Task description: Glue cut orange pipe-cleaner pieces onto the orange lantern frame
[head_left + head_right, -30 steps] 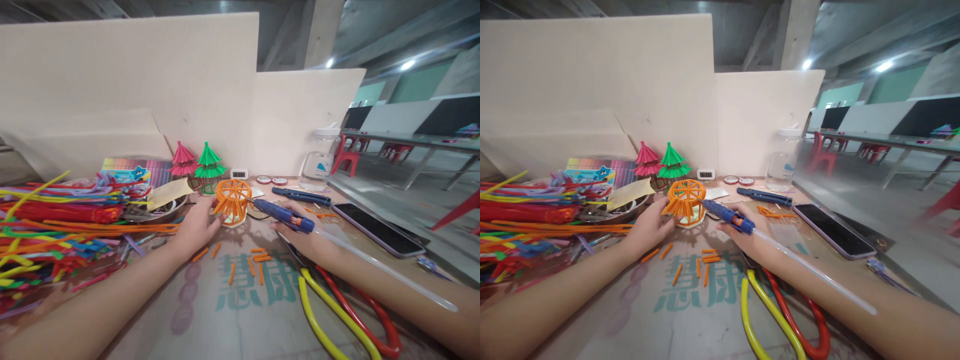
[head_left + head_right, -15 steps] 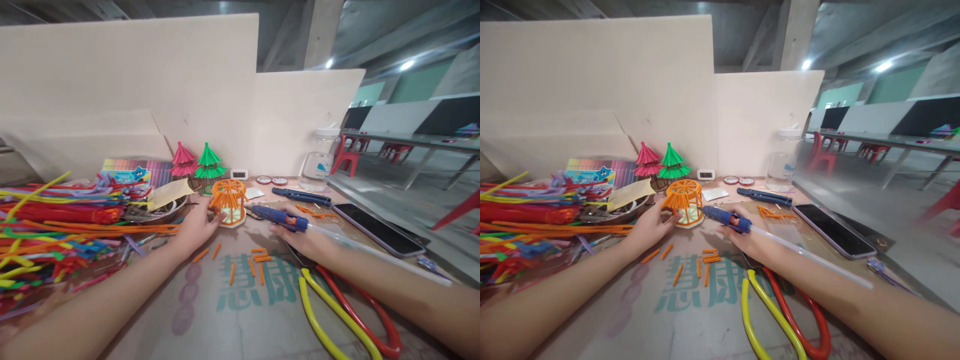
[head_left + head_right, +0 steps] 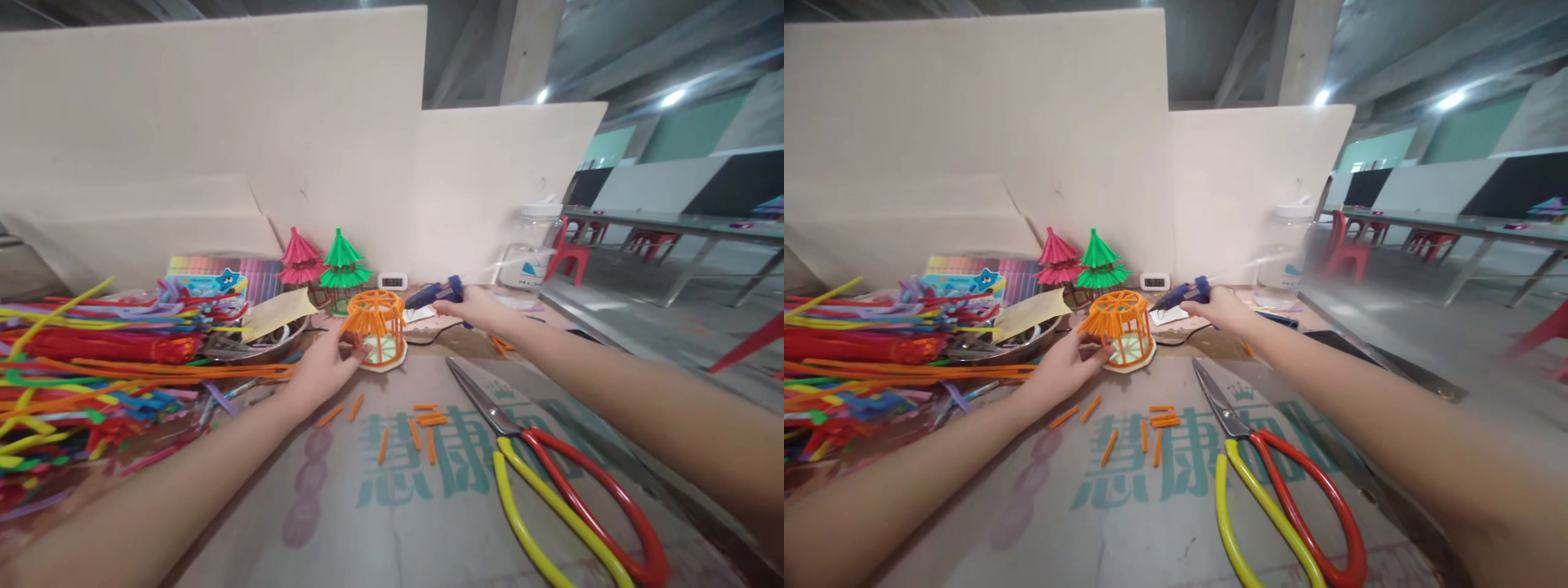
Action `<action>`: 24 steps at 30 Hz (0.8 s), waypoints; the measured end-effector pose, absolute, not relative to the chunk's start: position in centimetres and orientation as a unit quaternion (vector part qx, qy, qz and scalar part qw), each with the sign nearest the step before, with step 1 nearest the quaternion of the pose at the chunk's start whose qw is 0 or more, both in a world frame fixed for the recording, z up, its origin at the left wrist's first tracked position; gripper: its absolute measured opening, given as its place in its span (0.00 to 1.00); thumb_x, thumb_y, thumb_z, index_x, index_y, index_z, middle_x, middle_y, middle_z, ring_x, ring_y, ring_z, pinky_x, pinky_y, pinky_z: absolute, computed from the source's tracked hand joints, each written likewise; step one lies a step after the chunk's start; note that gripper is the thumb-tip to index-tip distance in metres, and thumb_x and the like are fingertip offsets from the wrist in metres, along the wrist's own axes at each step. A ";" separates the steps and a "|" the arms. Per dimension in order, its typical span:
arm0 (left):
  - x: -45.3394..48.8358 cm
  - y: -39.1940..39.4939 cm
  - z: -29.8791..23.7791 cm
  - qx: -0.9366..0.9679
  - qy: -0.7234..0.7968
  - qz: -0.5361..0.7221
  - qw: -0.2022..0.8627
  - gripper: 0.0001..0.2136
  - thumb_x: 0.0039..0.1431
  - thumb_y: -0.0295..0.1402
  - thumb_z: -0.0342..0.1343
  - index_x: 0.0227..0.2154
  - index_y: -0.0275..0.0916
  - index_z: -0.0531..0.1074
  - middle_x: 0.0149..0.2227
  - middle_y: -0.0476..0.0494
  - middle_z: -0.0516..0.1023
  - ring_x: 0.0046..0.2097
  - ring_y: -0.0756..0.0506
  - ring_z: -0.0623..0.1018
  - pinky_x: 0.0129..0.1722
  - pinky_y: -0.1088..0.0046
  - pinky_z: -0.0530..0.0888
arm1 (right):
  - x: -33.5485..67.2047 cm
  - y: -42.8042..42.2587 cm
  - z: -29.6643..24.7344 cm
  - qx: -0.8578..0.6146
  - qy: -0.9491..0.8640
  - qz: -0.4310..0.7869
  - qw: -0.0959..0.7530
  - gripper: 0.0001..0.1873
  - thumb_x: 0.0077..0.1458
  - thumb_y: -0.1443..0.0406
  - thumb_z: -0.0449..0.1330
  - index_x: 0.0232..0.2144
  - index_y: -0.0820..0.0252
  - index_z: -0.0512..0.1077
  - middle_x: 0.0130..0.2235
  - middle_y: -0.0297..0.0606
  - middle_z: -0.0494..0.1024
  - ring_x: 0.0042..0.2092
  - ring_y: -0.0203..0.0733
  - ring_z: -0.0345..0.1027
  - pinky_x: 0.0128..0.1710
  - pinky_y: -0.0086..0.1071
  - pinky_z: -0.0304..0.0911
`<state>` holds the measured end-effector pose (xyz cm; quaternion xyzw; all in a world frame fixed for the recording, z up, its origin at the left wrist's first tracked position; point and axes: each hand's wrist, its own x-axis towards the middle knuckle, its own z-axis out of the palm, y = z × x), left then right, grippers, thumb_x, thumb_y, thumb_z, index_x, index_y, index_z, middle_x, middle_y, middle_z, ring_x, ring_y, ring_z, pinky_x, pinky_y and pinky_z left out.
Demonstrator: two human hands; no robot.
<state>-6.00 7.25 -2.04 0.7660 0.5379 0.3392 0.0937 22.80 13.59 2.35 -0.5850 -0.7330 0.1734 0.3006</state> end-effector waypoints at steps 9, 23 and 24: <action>-6.0 7.4 -2.2 0.773 0.533 0.327 0.106 0.17 0.59 0.47 0.52 0.41 0.39 0.71 0.40 0.43 0.79 0.43 0.41 0.78 0.44 0.64 0.73 | 21.2 18.3 -0.6 -0.621 -0.730 0.132 0.252 0.15 0.57 0.57 0.60 0.37 0.64 0.77 0.34 0.42 0.82 0.34 0.41 0.74 0.30 0.27 0.62; -5.7 7.2 -1.9 0.777 0.524 0.334 0.102 0.15 0.59 0.46 0.53 0.41 0.39 0.69 0.38 0.45 0.79 0.40 0.43 0.79 0.40 0.67 0.72 | 24.3 8.0 1.9 -0.499 -0.834 0.081 0.222 0.10 0.57 0.64 0.58 0.33 0.60 0.79 0.34 0.38 0.82 0.34 0.41 0.73 0.35 0.31 0.62; -5.7 7.2 -1.9 0.777 0.524 0.333 0.100 0.15 0.59 0.46 0.53 0.41 0.39 0.70 0.38 0.45 0.78 0.41 0.43 0.79 0.41 0.67 0.72 | 23.7 6.6 1.8 -0.477 -0.847 0.104 0.211 0.09 0.56 0.65 0.58 0.32 0.59 0.79 0.33 0.37 0.82 0.34 0.41 0.73 0.34 0.30 0.62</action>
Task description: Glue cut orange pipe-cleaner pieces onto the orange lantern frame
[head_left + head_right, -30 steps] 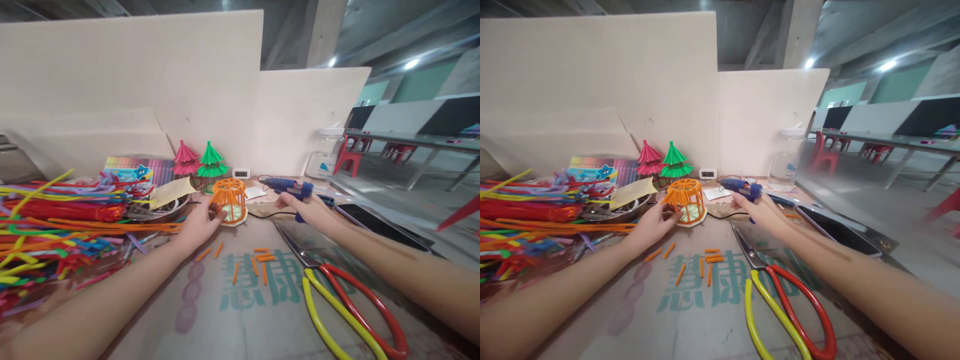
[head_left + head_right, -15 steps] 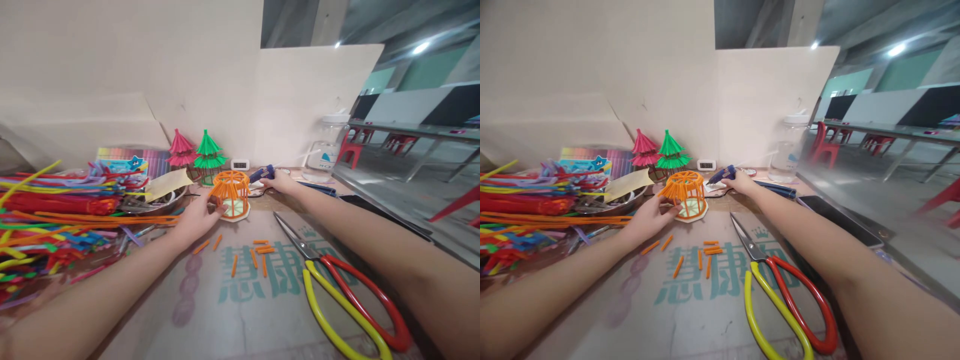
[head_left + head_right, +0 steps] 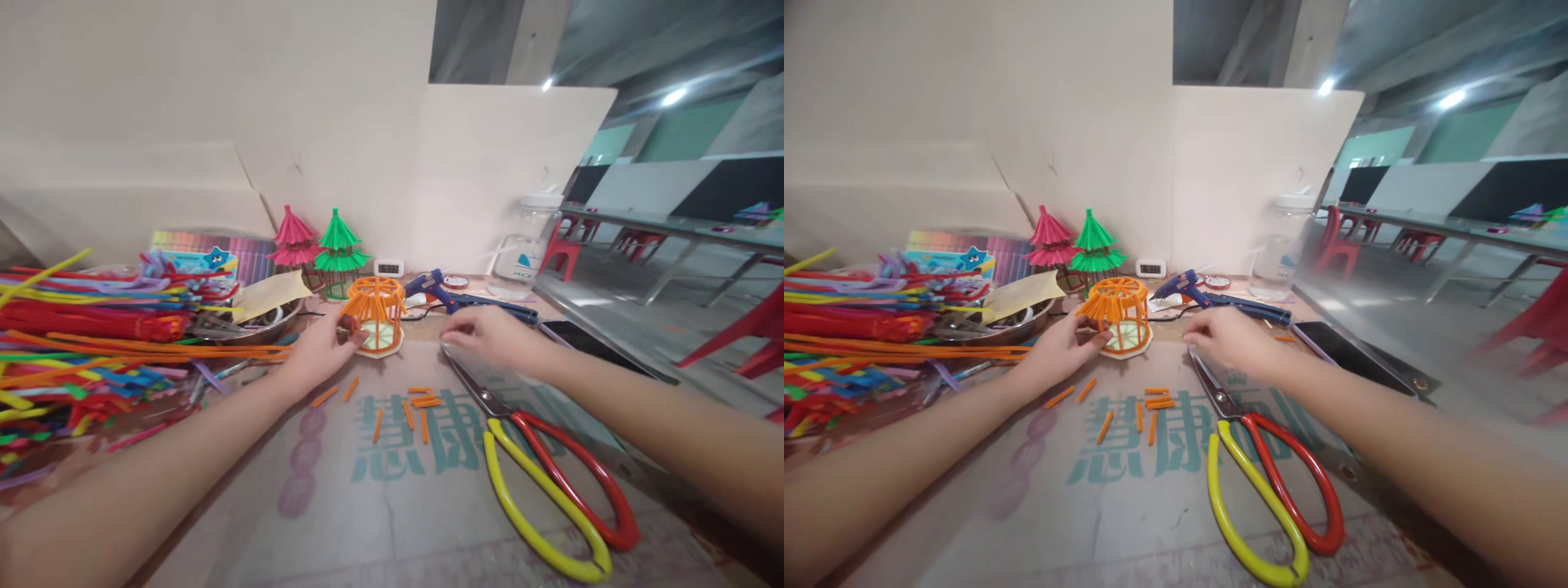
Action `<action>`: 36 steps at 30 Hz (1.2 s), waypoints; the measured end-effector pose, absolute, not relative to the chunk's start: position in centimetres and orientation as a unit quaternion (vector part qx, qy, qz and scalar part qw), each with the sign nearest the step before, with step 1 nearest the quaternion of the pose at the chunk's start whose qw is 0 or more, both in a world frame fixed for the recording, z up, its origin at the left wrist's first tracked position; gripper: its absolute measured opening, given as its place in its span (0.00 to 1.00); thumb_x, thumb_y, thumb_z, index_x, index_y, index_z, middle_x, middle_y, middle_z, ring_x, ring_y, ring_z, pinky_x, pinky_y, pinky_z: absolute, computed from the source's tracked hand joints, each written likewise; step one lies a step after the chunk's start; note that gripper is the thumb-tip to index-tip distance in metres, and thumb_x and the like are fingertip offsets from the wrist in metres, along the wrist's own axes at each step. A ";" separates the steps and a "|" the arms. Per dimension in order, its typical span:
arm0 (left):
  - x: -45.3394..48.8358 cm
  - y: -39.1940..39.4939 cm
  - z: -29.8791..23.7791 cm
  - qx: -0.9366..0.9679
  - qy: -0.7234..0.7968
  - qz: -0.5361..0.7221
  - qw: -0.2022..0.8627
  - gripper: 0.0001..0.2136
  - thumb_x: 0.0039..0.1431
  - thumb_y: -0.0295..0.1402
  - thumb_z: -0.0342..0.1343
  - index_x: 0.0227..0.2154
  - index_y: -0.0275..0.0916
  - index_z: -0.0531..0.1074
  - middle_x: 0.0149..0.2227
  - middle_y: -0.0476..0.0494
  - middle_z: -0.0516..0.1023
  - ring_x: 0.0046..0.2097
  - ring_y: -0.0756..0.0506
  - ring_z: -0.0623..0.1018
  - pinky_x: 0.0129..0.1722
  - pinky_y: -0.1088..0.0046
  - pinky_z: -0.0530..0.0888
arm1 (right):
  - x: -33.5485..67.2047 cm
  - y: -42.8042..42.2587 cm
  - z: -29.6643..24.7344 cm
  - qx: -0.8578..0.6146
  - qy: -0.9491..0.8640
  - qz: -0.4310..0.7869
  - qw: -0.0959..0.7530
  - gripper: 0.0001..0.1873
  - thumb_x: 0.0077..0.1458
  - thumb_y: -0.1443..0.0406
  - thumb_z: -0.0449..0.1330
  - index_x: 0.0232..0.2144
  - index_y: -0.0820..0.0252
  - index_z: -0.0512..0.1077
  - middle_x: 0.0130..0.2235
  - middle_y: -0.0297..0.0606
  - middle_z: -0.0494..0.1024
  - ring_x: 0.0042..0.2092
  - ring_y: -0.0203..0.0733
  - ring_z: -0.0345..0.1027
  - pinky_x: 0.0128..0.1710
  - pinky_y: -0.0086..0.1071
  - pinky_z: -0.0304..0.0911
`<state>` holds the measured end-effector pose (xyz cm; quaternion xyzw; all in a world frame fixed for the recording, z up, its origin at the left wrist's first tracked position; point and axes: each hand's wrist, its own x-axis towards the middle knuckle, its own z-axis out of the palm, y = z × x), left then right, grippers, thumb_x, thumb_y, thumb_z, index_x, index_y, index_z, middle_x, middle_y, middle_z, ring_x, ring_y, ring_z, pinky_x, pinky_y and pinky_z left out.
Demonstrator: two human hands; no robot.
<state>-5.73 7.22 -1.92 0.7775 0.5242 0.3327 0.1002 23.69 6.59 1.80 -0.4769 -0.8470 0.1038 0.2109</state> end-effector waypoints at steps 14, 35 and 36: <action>-5.9 7.2 -2.1 0.778 0.528 0.328 0.093 0.16 0.59 0.45 0.52 0.42 0.39 0.68 0.39 0.44 0.78 0.42 0.42 0.78 0.42 0.66 0.73 | 19.9 1.4 1.4 -0.388 -0.885 0.113 0.230 0.05 0.58 0.69 0.55 0.33 0.59 0.72 0.31 0.34 0.76 0.31 0.36 0.66 0.31 0.29 0.57; -5.5 6.4 -1.6 0.806 0.497 0.320 0.014 0.24 0.59 0.45 0.53 0.55 0.37 0.64 0.53 0.35 0.73 0.54 0.36 0.74 0.53 0.57 0.70 | 18.0 2.8 1.7 -0.368 -0.688 0.386 0.493 0.15 0.58 0.54 0.58 0.30 0.59 0.69 0.28 0.35 0.77 0.26 0.35 0.69 0.28 0.31 0.66; -5.4 6.3 -1.5 0.811 0.493 0.316 0.004 0.23 0.60 0.45 0.53 0.54 0.37 0.65 0.53 0.35 0.74 0.53 0.36 0.74 0.53 0.57 0.70 | 18.0 2.7 1.6 -0.370 -0.696 0.374 0.489 0.15 0.59 0.54 0.56 0.30 0.59 0.69 0.27 0.34 0.76 0.26 0.35 0.68 0.28 0.31 0.65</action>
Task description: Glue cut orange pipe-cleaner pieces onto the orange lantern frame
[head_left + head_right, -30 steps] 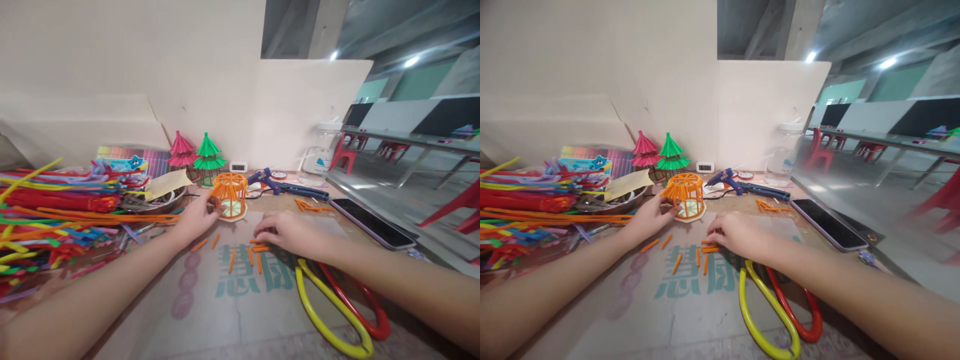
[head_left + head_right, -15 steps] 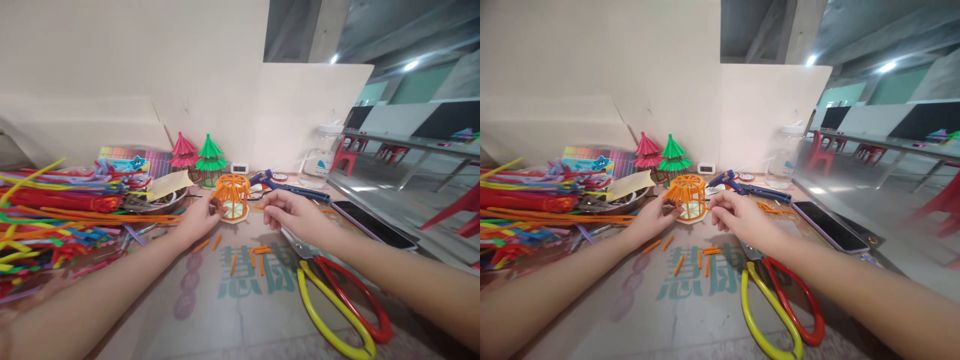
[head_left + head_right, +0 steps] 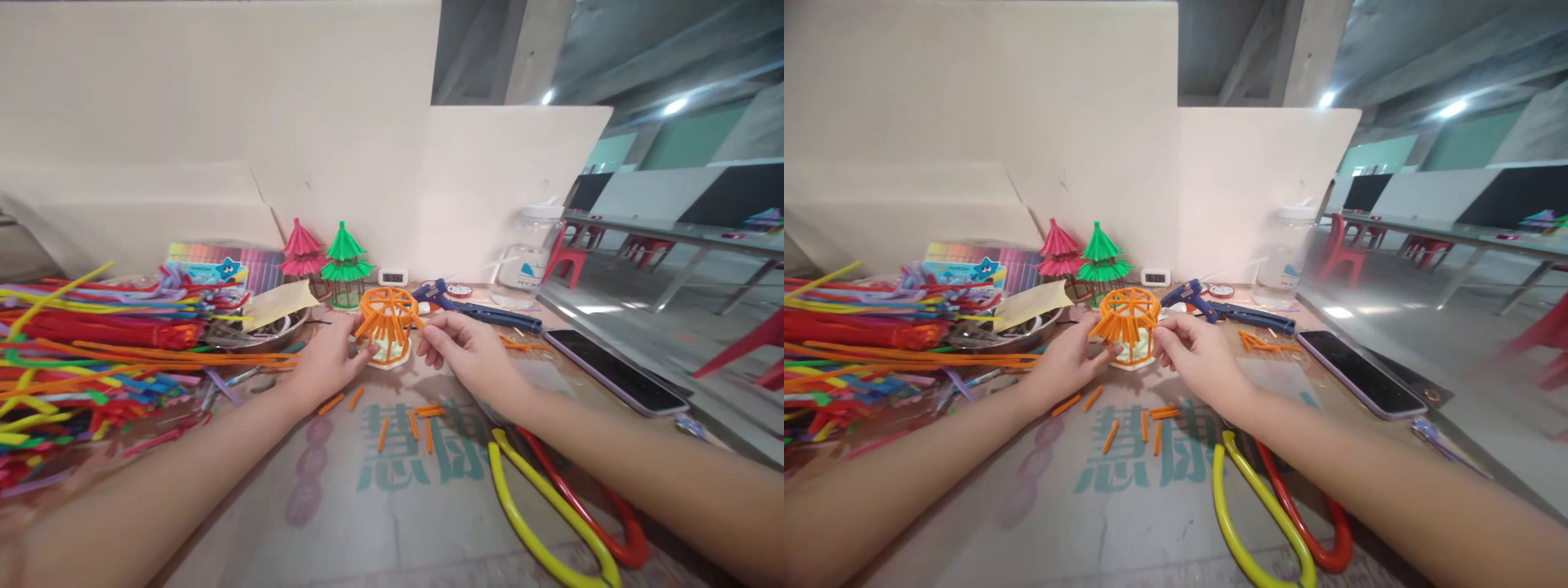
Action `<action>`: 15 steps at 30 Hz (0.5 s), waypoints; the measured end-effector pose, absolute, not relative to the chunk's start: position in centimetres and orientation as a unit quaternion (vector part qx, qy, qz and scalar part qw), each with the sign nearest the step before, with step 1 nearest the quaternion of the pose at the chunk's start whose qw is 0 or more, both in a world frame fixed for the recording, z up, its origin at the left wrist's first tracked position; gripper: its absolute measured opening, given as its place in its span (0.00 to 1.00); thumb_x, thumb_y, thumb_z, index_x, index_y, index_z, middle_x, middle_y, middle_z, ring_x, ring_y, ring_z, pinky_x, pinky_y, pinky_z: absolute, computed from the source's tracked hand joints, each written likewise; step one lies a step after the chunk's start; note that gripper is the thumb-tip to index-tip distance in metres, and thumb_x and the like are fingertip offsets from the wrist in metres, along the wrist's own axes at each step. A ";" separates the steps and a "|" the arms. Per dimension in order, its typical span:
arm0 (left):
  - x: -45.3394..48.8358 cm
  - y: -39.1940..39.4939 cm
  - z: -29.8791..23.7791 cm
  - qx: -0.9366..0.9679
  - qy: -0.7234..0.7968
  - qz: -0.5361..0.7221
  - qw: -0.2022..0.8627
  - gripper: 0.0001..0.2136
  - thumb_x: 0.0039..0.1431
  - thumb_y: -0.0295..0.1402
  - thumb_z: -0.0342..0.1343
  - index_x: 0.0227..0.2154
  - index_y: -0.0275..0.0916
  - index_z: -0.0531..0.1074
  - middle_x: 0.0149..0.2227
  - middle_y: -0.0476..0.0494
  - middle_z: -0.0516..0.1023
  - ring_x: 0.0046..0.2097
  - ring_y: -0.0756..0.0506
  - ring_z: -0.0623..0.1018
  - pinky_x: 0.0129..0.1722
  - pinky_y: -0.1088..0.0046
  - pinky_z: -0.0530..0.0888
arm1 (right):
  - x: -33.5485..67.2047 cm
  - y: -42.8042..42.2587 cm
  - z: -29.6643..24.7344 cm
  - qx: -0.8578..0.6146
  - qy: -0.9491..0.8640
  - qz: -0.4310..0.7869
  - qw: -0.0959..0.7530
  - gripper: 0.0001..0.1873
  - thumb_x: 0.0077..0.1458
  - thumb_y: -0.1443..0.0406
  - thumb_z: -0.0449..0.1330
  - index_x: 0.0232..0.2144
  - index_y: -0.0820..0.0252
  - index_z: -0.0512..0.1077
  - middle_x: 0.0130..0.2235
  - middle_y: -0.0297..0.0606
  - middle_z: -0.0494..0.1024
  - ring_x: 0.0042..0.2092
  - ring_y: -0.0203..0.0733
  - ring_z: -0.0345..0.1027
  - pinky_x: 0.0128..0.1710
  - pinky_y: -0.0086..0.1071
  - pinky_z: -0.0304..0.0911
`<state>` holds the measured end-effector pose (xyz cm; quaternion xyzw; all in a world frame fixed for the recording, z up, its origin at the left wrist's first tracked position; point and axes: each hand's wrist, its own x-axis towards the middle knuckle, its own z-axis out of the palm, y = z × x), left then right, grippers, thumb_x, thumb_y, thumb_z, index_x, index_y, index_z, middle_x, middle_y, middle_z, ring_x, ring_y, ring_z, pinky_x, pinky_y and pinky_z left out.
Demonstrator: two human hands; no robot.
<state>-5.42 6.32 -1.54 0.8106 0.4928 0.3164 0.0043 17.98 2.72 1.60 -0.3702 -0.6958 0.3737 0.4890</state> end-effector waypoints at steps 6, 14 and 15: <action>-5.3 6.0 -1.2 0.819 0.489 0.300 -0.020 0.20 0.61 0.45 0.52 0.50 0.36 0.65 0.47 0.36 0.74 0.49 0.37 0.75 0.48 0.59 0.71 | 18.5 2.7 2.0 -0.426 -0.759 0.189 0.455 0.12 0.61 0.61 0.52 0.25 0.58 0.66 0.22 0.31 0.68 0.25 0.34 0.62 0.26 0.28 0.55; -5.2 5.9 -1.0 0.821 0.488 0.296 -0.017 0.19 0.61 0.43 0.51 0.49 0.36 0.65 0.47 0.36 0.74 0.48 0.37 0.75 0.47 0.59 0.71 | 18.8 3.4 1.3 -0.435 -0.823 0.009 0.364 0.14 0.61 0.61 0.51 0.24 0.58 0.64 0.21 0.31 0.67 0.23 0.34 0.59 0.27 0.29 0.48; -5.1 5.8 -1.0 0.822 0.486 0.295 -0.017 0.19 0.61 0.43 0.51 0.49 0.37 0.65 0.47 0.36 0.74 0.48 0.37 0.75 0.47 0.59 0.71 | 18.8 3.4 1.3 -0.435 -0.827 0.001 0.358 0.14 0.61 0.61 0.51 0.24 0.58 0.64 0.21 0.31 0.68 0.23 0.34 0.59 0.27 0.29 0.48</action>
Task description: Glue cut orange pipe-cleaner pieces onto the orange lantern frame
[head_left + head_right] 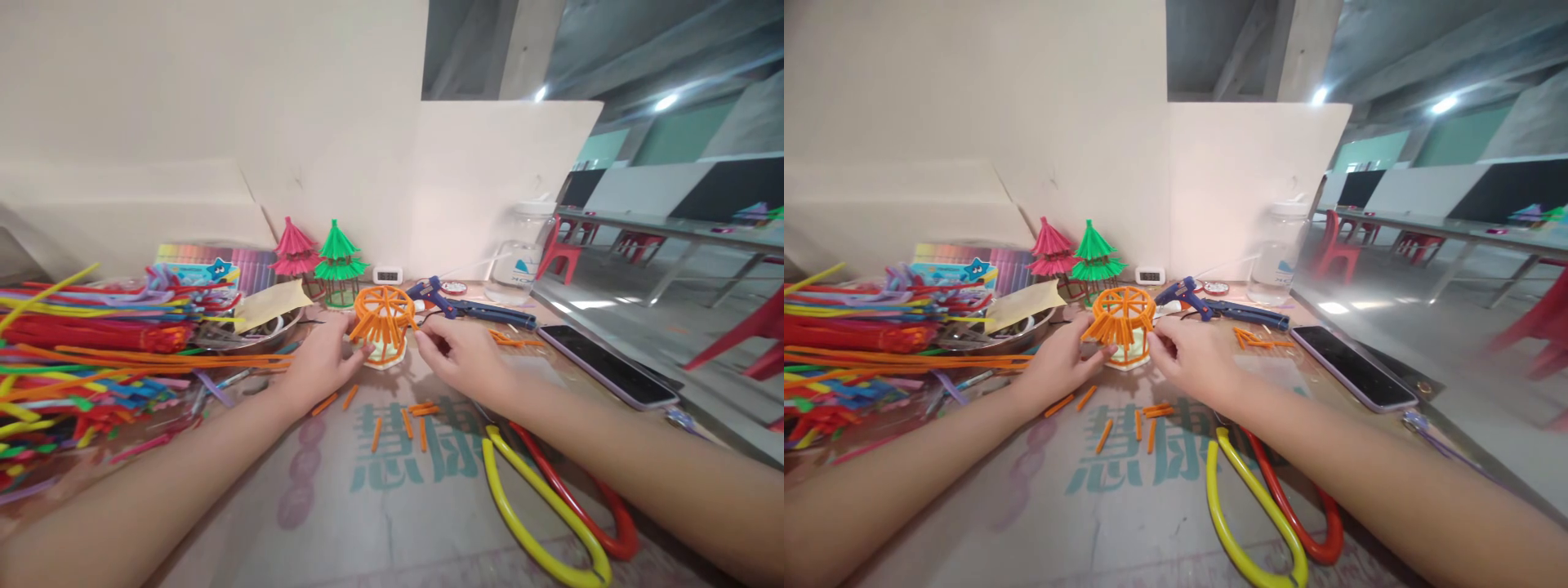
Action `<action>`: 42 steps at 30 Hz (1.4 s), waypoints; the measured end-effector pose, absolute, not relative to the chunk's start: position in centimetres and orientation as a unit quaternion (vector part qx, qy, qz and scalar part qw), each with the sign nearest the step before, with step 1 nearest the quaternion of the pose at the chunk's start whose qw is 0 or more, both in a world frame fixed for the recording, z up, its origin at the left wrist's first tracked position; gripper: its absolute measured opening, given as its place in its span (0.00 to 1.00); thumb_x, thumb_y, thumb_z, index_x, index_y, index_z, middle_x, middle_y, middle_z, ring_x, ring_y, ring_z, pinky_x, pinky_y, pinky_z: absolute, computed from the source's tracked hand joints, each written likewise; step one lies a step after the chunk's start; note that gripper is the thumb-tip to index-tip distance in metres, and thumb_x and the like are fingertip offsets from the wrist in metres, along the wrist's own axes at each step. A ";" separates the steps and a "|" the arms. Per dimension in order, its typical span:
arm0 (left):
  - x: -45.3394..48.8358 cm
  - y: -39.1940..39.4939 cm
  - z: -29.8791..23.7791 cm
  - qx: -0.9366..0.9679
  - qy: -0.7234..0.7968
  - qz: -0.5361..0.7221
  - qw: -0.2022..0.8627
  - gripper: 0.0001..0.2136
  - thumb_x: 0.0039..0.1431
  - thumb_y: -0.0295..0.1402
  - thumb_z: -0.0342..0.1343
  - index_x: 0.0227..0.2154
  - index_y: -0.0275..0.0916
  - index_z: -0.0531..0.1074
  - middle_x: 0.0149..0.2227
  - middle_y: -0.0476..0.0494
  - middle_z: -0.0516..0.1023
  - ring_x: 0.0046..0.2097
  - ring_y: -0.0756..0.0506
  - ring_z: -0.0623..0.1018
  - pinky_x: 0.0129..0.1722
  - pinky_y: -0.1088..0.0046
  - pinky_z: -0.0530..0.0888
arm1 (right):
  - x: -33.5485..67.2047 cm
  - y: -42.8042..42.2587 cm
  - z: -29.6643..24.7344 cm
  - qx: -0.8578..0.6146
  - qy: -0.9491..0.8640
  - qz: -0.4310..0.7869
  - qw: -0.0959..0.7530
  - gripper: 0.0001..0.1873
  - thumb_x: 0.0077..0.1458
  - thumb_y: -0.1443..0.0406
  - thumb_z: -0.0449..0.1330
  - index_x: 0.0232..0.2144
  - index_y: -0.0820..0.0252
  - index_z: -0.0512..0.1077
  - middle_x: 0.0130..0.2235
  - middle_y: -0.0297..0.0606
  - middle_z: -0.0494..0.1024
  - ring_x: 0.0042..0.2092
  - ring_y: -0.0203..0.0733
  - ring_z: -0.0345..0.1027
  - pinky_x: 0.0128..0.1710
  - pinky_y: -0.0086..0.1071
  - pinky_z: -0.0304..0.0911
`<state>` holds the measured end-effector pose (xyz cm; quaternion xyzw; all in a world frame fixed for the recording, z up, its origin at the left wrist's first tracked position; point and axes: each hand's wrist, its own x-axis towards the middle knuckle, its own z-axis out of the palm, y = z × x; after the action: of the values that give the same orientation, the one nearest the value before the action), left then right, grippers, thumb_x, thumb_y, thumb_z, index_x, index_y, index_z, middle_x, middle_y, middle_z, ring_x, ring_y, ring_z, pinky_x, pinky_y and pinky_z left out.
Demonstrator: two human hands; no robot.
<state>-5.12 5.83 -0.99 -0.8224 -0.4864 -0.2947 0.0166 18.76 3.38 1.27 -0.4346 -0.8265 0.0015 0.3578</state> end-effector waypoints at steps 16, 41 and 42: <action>-5.0 5.7 -1.0 -0.831 -0.471 -0.294 0.026 0.19 0.61 0.42 0.51 0.51 0.37 0.65 0.49 0.36 0.74 0.51 0.36 0.74 0.51 0.58 0.70 | 18.1 3.4 1.6 -0.462 -0.810 0.040 0.359 0.14 0.58 0.63 0.53 0.21 0.58 0.64 0.20 0.30 0.67 0.23 0.34 0.58 0.26 0.30 0.47; -5.3 6.0 -1.1 -0.844 -0.440 -0.306 0.003 0.20 0.61 0.41 0.52 0.53 0.38 0.65 0.51 0.36 0.74 0.53 0.37 0.73 0.53 0.60 0.69 | 18.2 4.0 0.6 -0.339 -0.602 0.585 0.425 0.17 0.47 0.54 0.66 0.23 0.60 0.67 0.21 0.27 0.67 0.21 0.30 0.57 0.22 0.28 0.54; -5.3 6.0 -1.1 -0.843 -0.443 -0.304 0.004 0.20 0.61 0.42 0.51 0.53 0.38 0.65 0.51 0.36 0.74 0.53 0.37 0.73 0.53 0.59 0.69 | 18.2 3.9 0.6 -0.339 -0.599 0.586 0.428 0.17 0.47 0.55 0.65 0.23 0.60 0.66 0.20 0.27 0.67 0.20 0.30 0.57 0.22 0.28 0.54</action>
<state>-5.33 6.02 -1.07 -0.8434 -0.4427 -0.3045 0.0043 18.18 3.92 0.59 -0.3385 -0.5992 0.5859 0.4280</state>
